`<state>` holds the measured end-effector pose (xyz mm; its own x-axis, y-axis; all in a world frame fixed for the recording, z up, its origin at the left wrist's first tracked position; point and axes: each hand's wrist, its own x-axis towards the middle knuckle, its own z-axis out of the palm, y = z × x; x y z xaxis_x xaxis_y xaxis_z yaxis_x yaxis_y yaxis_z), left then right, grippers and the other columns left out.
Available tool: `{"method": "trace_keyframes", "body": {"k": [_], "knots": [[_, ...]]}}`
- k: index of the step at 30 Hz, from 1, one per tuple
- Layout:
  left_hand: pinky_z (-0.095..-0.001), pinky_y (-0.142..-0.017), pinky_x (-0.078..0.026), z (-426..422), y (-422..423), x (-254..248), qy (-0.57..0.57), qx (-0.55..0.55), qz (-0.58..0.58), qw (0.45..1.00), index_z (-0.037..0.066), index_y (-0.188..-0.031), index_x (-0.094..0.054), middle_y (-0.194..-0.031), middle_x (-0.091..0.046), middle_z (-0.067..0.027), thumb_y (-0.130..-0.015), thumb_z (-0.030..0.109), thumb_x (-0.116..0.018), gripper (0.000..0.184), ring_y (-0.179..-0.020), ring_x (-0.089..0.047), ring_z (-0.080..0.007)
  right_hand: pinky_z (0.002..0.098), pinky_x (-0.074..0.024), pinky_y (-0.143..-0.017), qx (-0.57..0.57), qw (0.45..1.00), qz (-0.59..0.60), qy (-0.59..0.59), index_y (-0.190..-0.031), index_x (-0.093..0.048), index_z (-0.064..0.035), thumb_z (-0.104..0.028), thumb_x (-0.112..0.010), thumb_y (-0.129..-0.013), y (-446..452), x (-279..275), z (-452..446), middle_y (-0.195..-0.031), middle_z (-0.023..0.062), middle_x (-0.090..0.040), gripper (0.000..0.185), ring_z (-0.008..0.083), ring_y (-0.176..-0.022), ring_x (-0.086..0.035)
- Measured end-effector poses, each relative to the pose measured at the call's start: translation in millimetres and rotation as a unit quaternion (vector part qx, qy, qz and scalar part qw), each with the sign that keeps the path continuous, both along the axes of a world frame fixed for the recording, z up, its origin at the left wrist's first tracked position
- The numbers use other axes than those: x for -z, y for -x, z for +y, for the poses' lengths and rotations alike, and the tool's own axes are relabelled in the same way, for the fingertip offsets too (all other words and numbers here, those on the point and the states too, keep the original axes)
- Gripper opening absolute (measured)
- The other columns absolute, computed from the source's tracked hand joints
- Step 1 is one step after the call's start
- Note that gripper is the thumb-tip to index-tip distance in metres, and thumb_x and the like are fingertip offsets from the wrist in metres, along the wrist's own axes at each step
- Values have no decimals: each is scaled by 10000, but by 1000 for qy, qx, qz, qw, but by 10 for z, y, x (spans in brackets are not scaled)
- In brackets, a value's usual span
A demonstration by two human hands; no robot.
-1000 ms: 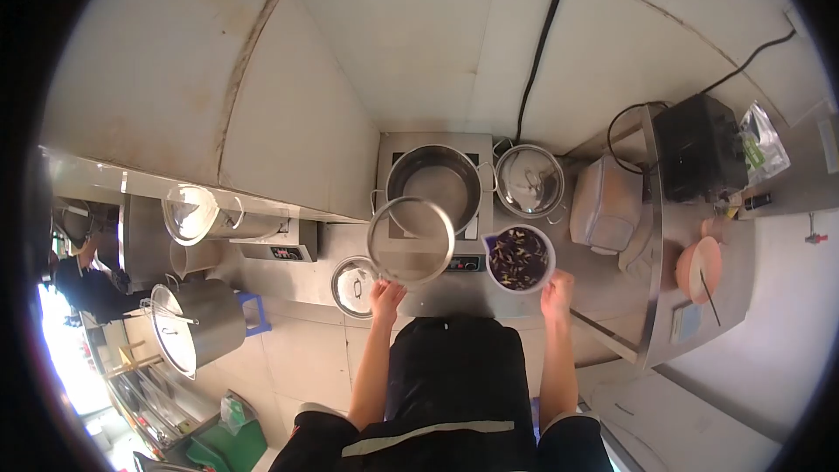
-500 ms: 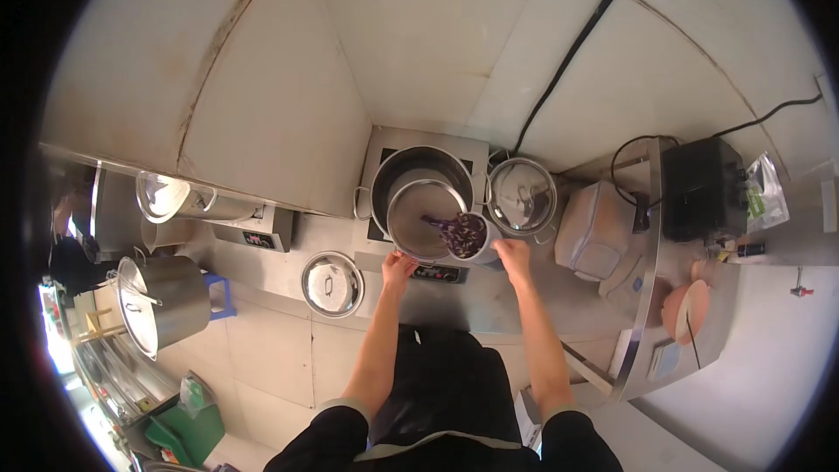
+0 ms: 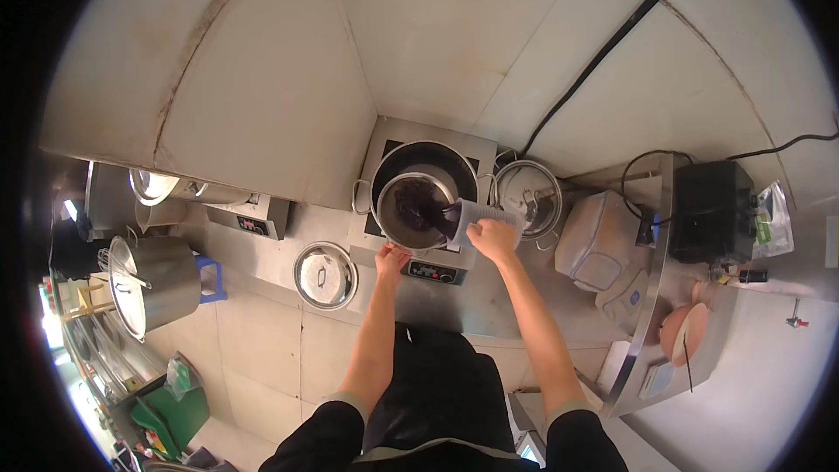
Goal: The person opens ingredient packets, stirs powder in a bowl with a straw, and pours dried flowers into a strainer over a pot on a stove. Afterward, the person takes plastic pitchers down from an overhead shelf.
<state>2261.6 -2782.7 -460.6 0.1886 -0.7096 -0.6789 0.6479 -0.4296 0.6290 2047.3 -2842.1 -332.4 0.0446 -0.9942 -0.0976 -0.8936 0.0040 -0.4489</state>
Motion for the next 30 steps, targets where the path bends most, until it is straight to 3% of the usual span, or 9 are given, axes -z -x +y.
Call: {"method": "trace_keyframes", "body": {"k": [11,14,17,21,28,30], "knots": [[-299,-654,-486,39,-40,10,-18,-15,30,999,116,-737,-415,-708,-539,-39,-730,-27,-512,173,-675,-572,-176,396,-364,-550,-136,982,110,73,-508,-552,-82,-277,-524,-666,-510,0,-173,-495,94,-538,252,271,-496,-527],[-303,-653,-485,59,-41,9,-14,-24,42,999,112,-737,-415,-697,-539,-44,-731,-29,-508,169,-673,-573,-177,367,-355,-629,-194,961,172,97,-528,-570,-78,-274,-533,-654,-678,7,-111,-559,80,-571,236,219,-575,-543],[-283,-616,-496,77,-60,55,1,-21,55,998,102,-745,-410,-712,-538,-45,-731,-45,-488,167,-647,-571,-164,333,-305,-733,-248,926,262,108,-647,-595,-73,-239,-533,-661,-856,2,34,-669,49,-582,178,166,-727,-514],[-292,-644,-492,75,-67,88,-8,-21,56,998,102,-756,-412,-719,-537,-44,-740,-34,-491,158,-669,-571,-168,312,-313,-714,-292,870,358,172,-674,-595,-103,-156,-513,-655,-998,-72,182,-625,17,-536,100,161,-683,-473],[-301,-664,-484,115,-69,134,10,-26,84,996,104,-757,-407,-712,-515,-31,-751,-18,-491,148,-684,-553,-160,328,-317,-724,-264,869,354,225,-669,-580,-91,-159,-515,-642,-838,87,334,-633,18,-508,98,158,-725,-467],[-319,-676,-483,147,-73,129,2,-23,87,996,114,-751,-405,-717,-515,-35,-752,-21,-494,161,-692,-554,-171,340,-319,-722,-283,893,290,199,-682,-583,-94,-190,-535,-662,-712,233,371,-644,22,-518,109,171,-736,-476]]}}
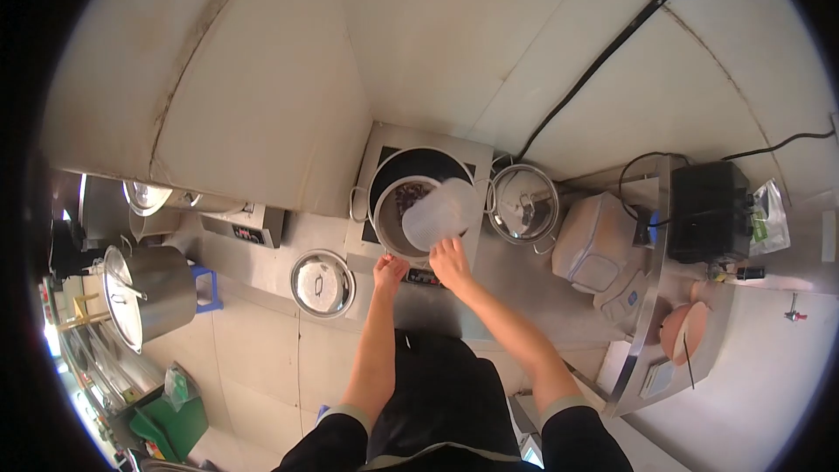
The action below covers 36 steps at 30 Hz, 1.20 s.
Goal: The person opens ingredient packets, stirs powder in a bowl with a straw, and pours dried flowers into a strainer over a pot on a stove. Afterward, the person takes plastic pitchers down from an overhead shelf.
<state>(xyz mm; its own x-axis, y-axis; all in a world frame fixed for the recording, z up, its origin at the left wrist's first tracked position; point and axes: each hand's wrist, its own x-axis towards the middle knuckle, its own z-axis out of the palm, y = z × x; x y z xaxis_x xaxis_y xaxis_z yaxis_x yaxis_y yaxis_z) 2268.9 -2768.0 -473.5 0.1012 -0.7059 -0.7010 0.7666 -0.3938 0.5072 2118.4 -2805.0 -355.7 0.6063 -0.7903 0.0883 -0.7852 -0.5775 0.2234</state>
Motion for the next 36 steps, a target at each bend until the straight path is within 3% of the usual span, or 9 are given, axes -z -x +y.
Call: {"method": "trace_keyframes", "body": {"k": [4,7,10,15,17,22,26,28,36], "knots": [[-304,-636,-474,-10,-11,-37,12,1,-2,1000,115,-736,-402,-657,-452,13,-731,-22,-503,170,-611,-503,-121,370,-366,-672,219,936,-267,-72,-694,-584,-80,-333,-608,-680,133,-196,69,-658,75,-554,254,235,-655,-525],[-242,-528,-436,-18,5,-68,33,4,1,999,123,-705,-386,-579,-383,34,-734,-36,-486,189,-510,-423,-86,258,-369,-466,452,615,-601,-238,-679,-573,-5,-315,-548,-733,539,-67,-141,-603,84,-563,315,110,-529,-510],[-237,-475,-395,-73,-2,-67,47,2,33,998,131,-675,-348,-540,-372,24,-702,-94,-486,265,-468,-373,-81,241,-331,-396,422,543,-691,-221,-596,-544,9,-308,-531,-735,839,-1094,-410,-524,53,-512,347,91,-433,-444],[-372,-632,-489,-36,-77,116,60,28,18,998,133,-738,-393,-668,-522,-58,-710,-63,-490,220,-633,-563,-218,192,-384,-465,252,555,-785,-108,-815,-541,-93,-285,-533,-710,1187,-3172,-838,-816,-24,-511,219,60,-636,-462],[-369,-629,-488,-67,-78,115,37,29,23,999,122,-730,-390,-670,-523,-60,-700,-87,-497,237,-625,-560,-206,166,-313,-399,137,665,-725,-115,-845,-556,-131,-221,-528,-661,1467,-4062,-1060,-752,-56,-479,207,19,-539,-393],[-367,-624,-484,-71,-59,38,7,19,13,1000,129,-737,-389,-669,-522,-58,-698,-73,-512,240,-613,-557,-212,207,-187,-312,215,741,-635,42,-703,-542,-22,-230,-618,-666,1481,-5931,-1315,-461,-23,-380,224,51,-320,-278],[-372,-607,-491,-67,-77,122,25,23,22,999,135,-734,-403,-659,-528,-53,-695,-81,-486,234,-607,-563,-213,215,-174,-314,193,793,-569,106,-659,-516,-1,-232,-672,-611,1498,-6438,-1523,-424,-16,-353,283,59,-312,-259],[-370,-601,-493,-57,-90,173,21,26,19,999,135,-733,-405,-660,-527,-50,-697,-82,-485,234,-610,-564,-211,192,-176,-303,257,814,-489,182,-943,-505,34,-244,-700,-591,1472,-6475,-1593,-574,15,-464,489,42,-347,-288],[-364,-570,-500,-76,-104,220,8,27,47,998,132,-730,-409,-654,-522,-45,-697,-92,-479,238,-608,-566,-207,201,-161,-314,155,822,-475,273,-1129,-428,45,-258,-708,-583,1458,-6402,-1651,-535,-8,-451,684,43,-334,-254]]}}
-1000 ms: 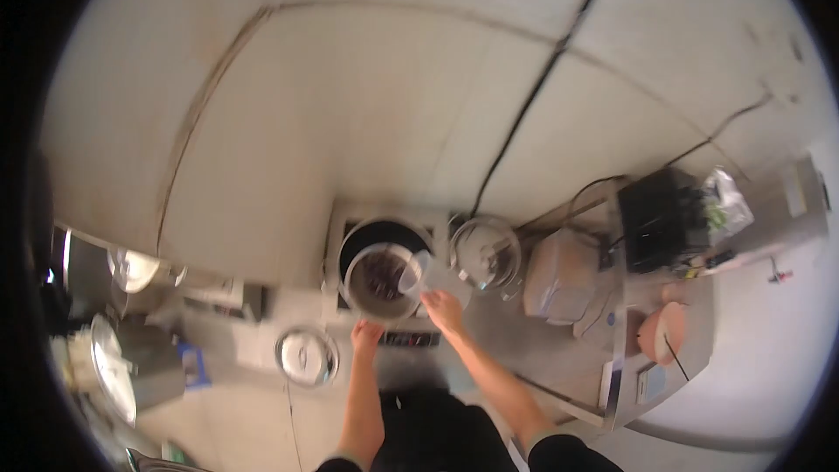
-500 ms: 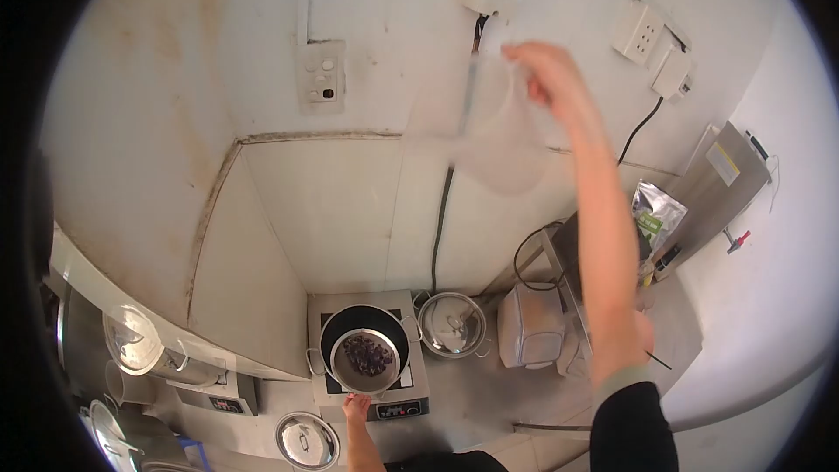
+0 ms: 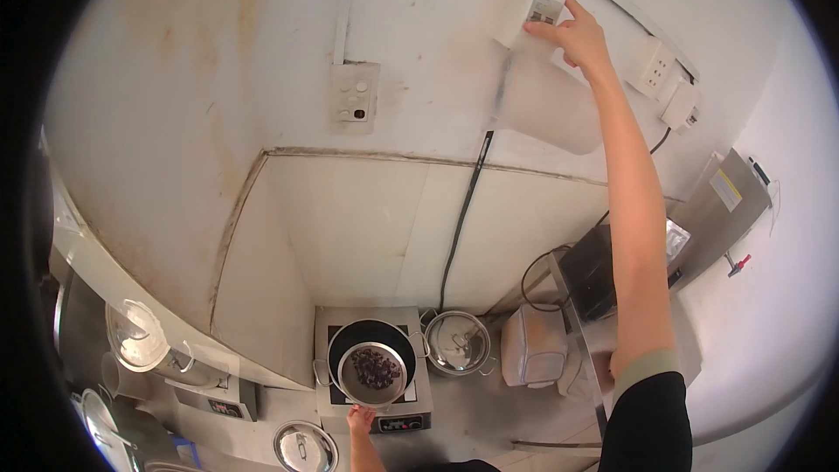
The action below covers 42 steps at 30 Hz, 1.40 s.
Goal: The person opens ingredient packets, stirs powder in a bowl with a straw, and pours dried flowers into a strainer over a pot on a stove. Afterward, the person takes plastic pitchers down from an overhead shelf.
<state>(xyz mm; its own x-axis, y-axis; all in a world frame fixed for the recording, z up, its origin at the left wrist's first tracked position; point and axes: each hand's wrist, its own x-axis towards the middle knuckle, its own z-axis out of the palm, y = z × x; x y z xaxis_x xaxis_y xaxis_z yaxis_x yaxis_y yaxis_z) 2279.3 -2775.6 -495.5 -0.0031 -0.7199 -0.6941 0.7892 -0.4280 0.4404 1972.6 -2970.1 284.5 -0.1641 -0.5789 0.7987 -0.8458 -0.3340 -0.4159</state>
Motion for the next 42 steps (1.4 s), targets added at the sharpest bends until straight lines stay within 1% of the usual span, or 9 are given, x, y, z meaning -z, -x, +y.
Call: {"method": "trace_keyframes", "body": {"k": [7,13,17,20,24,27,30,36,42], "knots": [[-373,-572,-504,-19,-15,-11,-10,2,-11,1000,125,-719,-408,-656,-521,-55,-687,-110,-480,248,-604,-566,-214,210,-149,-316,-6,1000,5,24,-935,-595,-15,-288,-649,-691,34,112,-71,-467,-46,-387,370,35,-334,-236],[-357,-563,-493,20,-20,37,5,11,-8,1000,132,-734,-409,-649,-511,-41,-693,-68,-495,222,-591,-555,-204,215,-195,-319,-31,993,-109,25,-685,-604,16,-408,-666,-645,109,7,-121,-457,11,-419,431,53,-344,-305],[-346,-532,-491,7,-28,22,-4,17,-40,999,130,-732,-403,-634,-497,-42,-694,-58,-494,212,-567,-543,-191,206,-178,-326,-64,993,-97,-32,-714,-586,17,-433,-660,-649,191,-115,-95,-457,11,-409,461,55,-335,-271],[-337,-499,-478,19,13,73,40,-3,-34,999,118,-707,-381,-615,-471,-36,-675,-76,-474,217,-530,-523,-176,189,-161,-337,-110,956,-260,-78,-926,-562,11,-559,-538,-694,111,149,23,-437,-30,-324,616,53,-330,-203],[-298,-506,-441,44,32,-147,-4,-33,-4,999,129,-671,-373,-590,-410,13,-689,-81,-490,241,-542,-473,-128,177,-151,-344,-184,878,-416,-149,-1097,-481,-1,-578,-364,-787,-34,1082,514,-424,-72,-223,666,45,-356,-175],[-308,-576,-468,75,-51,-169,37,-31,21,999,119,-688,-375,-597,-412,13,-711,-76,-482,223,-535,-463,-120,193,-372,-433,-119,845,-502,-140,-1014,-502,-43,-316,-514,-811,-27,2365,825,-891,45,-570,341,50,-469,-427],[-311,-638,-477,-29,-111,-459,11,-30,-6,999,110,-700,-379,-628,-464,-6,-736,-43,-497,197,-567,-500,-134,211,-270,-435,-89,859,-308,-398,-635,-519,-99,-216,-586,-732,62,3611,1271,-545,-43,-391,165,53,-482,-359],[-322,-659,-482,-225,-200,-1057,46,9,-42,998,123,-732,-394,-718,-549,-41,-750,-7,-516,179,-703,-578,-183,249,-412,-560,-12,825,-239,-512,-751,-563,-29,-231,-614,-698,-169,5591,1985,-620,40,-561,215,112,-606,-526],[-272,-626,-480,-269,-200,-2323,97,57,-76,991,124,-734,-405,-701,-547,-33,-759,1,-507,161,-667,-580,-173,263,-419,-615,23,823,-342,-452,-845,-537,-55,-165,-558,-745,-857,5813,1966,-688,60,-571,150,122,-642,-532]]}}
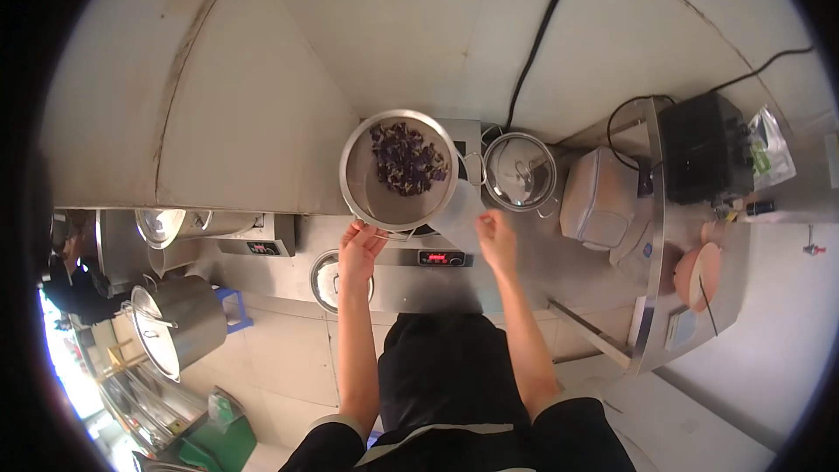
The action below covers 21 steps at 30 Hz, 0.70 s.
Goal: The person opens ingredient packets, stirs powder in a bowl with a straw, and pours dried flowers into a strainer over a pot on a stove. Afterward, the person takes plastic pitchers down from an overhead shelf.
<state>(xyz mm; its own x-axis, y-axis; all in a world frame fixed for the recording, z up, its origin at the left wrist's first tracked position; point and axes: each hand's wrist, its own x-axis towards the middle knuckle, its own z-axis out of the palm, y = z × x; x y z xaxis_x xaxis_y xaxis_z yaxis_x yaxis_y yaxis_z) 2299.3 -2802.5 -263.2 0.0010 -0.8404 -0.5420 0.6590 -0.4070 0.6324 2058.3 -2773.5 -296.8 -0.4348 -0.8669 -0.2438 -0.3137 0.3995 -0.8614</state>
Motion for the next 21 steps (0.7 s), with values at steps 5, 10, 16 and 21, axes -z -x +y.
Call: {"method": "trace_keyframes", "body": {"k": [5,10,16,21], "knots": [[-278,-626,-516,48,60,-515,42,22,4,999,113,-728,-444,-677,-555,-34,-751,-22,-496,147,-663,-599,-178,244,-387,-738,29,938,-292,185,-1002,-485,-48,-87,-502,-785,-347,156,-318,-921,40,-557,221,128,-863,-504],[-239,-582,-506,121,236,-727,33,47,-59,997,95,-741,-442,-690,-541,-26,-759,7,-509,112,-657,-589,-133,256,-368,-829,78,879,-388,267,-1133,-419,-45,-57,-502,-782,-434,33,-372,-1092,40,-476,360,143,-988,-456],[-226,-603,-484,120,214,-654,46,143,-161,975,88,-759,-445,-763,-556,-30,-769,88,-542,98,-681,-589,-124,282,-370,-850,113,840,-434,305,-1154,-396,-23,-82,-422,-828,-279,80,-230,-1115,47,-459,332,158,-1009,-450],[-253,-608,-483,118,94,-440,84,236,-194,948,99,-848,-449,-836,-573,-30,-783,281,-533,211,-746,-603,-176,278,-358,-857,102,956,-86,261,-1119,-424,-24,-188,-395,-853,-123,262,-201,-1087,47,-462,314,151,-1005,-439]]}}
